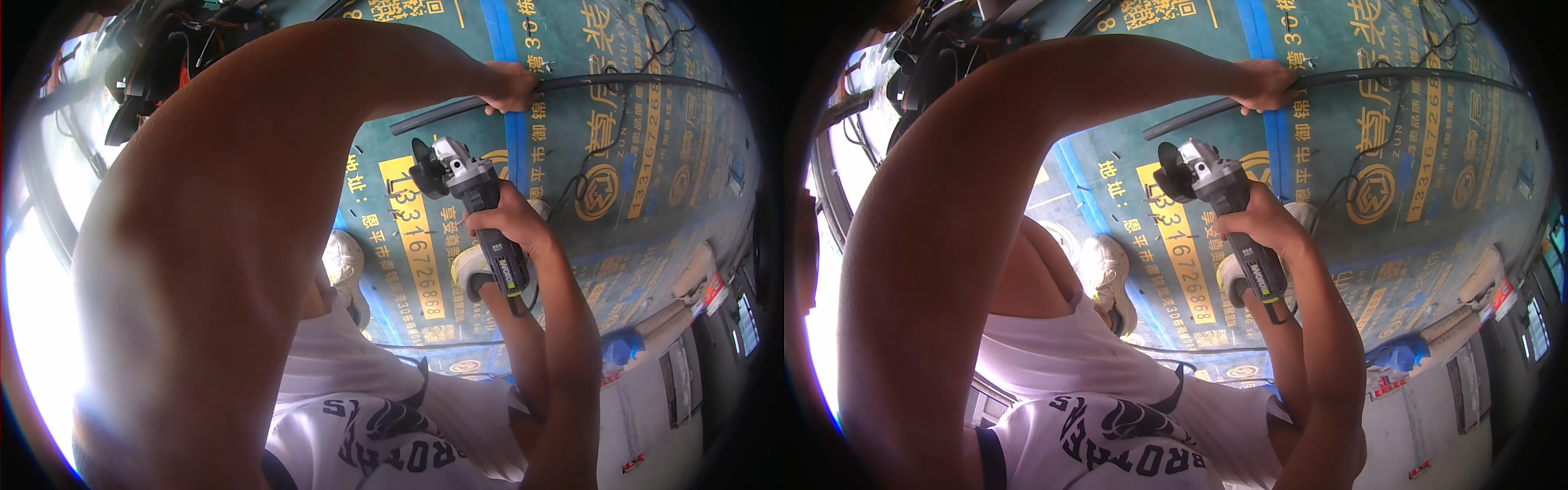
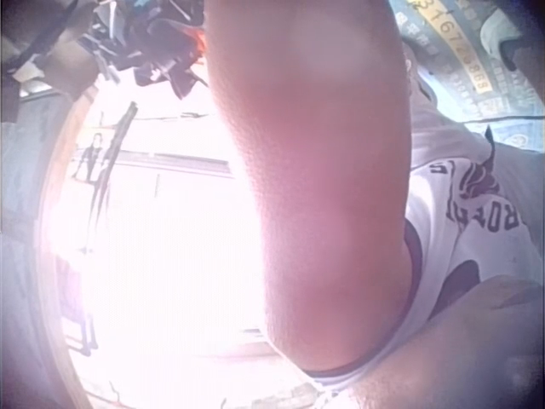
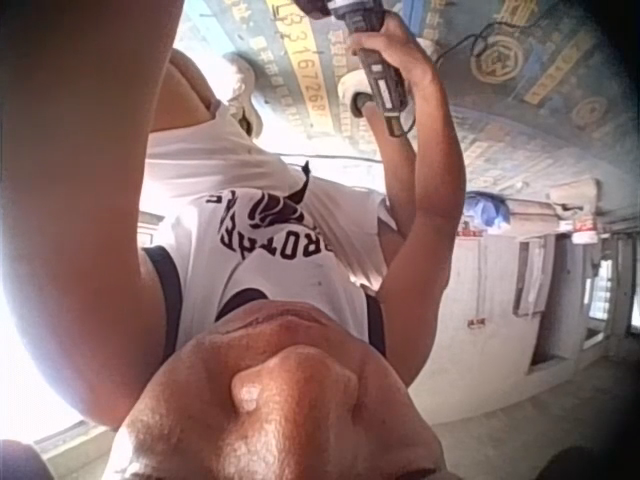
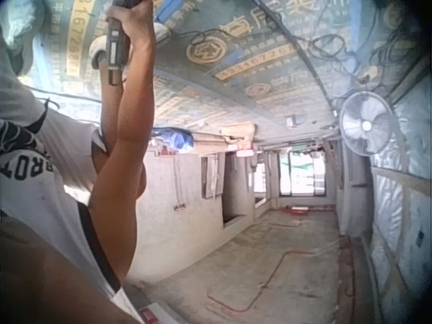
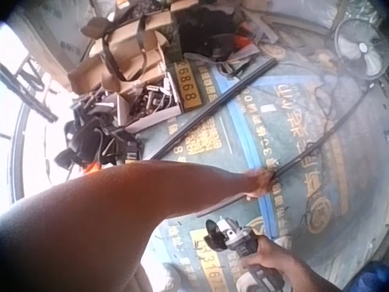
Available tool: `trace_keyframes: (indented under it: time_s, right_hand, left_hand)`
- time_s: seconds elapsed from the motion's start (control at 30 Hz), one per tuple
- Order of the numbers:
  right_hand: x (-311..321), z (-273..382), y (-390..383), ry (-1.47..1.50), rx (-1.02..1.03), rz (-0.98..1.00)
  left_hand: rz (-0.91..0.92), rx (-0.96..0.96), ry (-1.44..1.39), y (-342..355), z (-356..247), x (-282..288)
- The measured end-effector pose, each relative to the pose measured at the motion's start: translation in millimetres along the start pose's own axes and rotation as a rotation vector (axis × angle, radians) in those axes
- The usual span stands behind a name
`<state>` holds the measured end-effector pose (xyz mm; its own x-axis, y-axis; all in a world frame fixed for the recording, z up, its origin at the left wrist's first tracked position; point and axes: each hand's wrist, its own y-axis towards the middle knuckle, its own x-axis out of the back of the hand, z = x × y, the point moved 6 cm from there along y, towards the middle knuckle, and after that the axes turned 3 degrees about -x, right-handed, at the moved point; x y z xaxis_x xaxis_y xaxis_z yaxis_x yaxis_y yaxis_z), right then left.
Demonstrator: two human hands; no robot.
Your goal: Cutting a thin metal strip with an angle grinder while squatting on the floor.
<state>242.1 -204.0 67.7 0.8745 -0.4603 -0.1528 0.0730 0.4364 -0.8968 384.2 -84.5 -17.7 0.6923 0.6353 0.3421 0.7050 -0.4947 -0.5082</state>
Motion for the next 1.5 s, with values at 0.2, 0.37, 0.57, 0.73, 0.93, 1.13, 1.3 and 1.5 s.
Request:
trace_keyframes:
  time_s: [0.2, 0.37, 0.57, 0.73, 0.93, 1.13, 1.3, 1.5]
  right_hand:
    - [-7.0, -10.7, 11.8, 0.378, -0.026, 0.115]
    - [-7.2, -11.6, 13.4, 0.462, -0.02, 0.105]
    - [-8.9, -12.6, 17.9, 0.462, -0.037, 0.133]
    - [-8.7, -12.7, 20.6, 0.482, -0.016, 0.13]
    - [-11.8, -5.8, 23.8, 0.495, -0.002, 0.15]
    - [-10.2, -10.1, 19.4, 0.463, 0.002, 0.13]
    - [-15.8, -11.6, 13.7, 0.463, 0.011, 0.115]
    - [-22.1, -17.3, 21.5, 0.462, -0.03, 0.16]
  left_hand:
    - [0.039, -0.002, -0.062, -2.0, 5.1, -0.6]
    - [0.036, 0.02, -0.087, -5.6, 0.5, -1.6]
    - [0.02, 0.04, -0.064, -8.1, -1.5, 1.1]
    - [0.008, 0.04, -0.056, -8.7, -2.9, 2.0]
    - [0.004, 0.038, -0.034, -6.8, -3.5, 1.0]
    - [0.02, 0.032, -0.055, -4.6, -4.2, 0.6]
    - [0.028, 0.028, -0.068, -5.4, -4.6, 1.1]
    - [0.035, 0.012, -0.041, -5.2, -6.4, 0.4]
